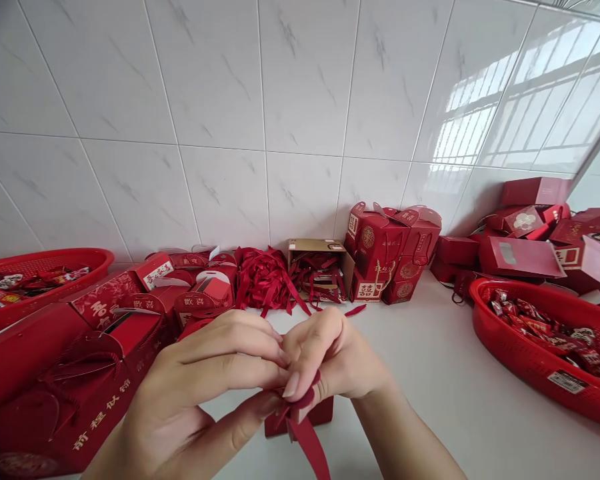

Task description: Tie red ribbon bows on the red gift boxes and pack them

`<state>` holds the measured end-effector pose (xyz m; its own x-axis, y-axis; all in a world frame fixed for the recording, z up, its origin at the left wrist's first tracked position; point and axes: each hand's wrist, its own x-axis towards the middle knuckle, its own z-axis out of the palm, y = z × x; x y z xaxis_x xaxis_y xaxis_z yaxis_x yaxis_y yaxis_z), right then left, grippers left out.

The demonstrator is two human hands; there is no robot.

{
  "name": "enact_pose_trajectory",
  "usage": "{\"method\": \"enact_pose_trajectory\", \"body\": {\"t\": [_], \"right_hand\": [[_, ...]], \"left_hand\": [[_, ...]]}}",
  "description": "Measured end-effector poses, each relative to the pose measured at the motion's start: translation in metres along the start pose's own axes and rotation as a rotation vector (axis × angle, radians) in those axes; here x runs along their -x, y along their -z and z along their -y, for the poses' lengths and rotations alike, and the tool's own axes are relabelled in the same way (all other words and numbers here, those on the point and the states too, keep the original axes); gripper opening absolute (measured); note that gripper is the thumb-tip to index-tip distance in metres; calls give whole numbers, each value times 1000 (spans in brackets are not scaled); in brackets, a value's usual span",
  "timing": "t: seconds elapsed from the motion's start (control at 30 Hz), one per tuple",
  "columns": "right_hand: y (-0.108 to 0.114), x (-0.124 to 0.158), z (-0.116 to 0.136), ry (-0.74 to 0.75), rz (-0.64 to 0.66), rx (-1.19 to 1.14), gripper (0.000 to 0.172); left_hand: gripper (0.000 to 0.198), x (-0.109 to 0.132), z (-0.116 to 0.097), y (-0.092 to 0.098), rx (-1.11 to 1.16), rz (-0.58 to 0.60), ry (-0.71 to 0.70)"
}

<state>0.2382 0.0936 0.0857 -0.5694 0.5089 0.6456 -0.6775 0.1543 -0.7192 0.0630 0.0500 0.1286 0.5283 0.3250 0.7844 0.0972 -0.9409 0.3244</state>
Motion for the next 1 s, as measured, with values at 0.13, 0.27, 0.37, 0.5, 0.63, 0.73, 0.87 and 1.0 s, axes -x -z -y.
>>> {"method": "enact_pose_trajectory", "body": {"t": [0.13,0.27,0.37,0.5,0.63,0.73,0.87,1.0], "right_hand": [[-4,-3,-3,-47,-7,-50,17],[-7,-1,-15,-164,20,-200,11],[-7,1,-26,-231,135,-405,8],[1,1,-19,-229,13,-303,14],[12,1,17,-119,-221,-120,13],[21,8,46,-33,-328,23,13],[53,22,66,72,-463,235,11],[116,35,51,-260,-724,724,32]], "left_hand": [[24,3,5,1,-78,-75,-127],[30,2,4,1,-58,-69,-116],[25,0,7,0,63,-21,-38],[13,1,22,3,157,-45,135],[20,8,45,11,8,-14,526],[36,16,61,9,-99,198,726],[50,20,73,-6,-95,396,805],[35,14,70,-12,-87,439,845]]}}
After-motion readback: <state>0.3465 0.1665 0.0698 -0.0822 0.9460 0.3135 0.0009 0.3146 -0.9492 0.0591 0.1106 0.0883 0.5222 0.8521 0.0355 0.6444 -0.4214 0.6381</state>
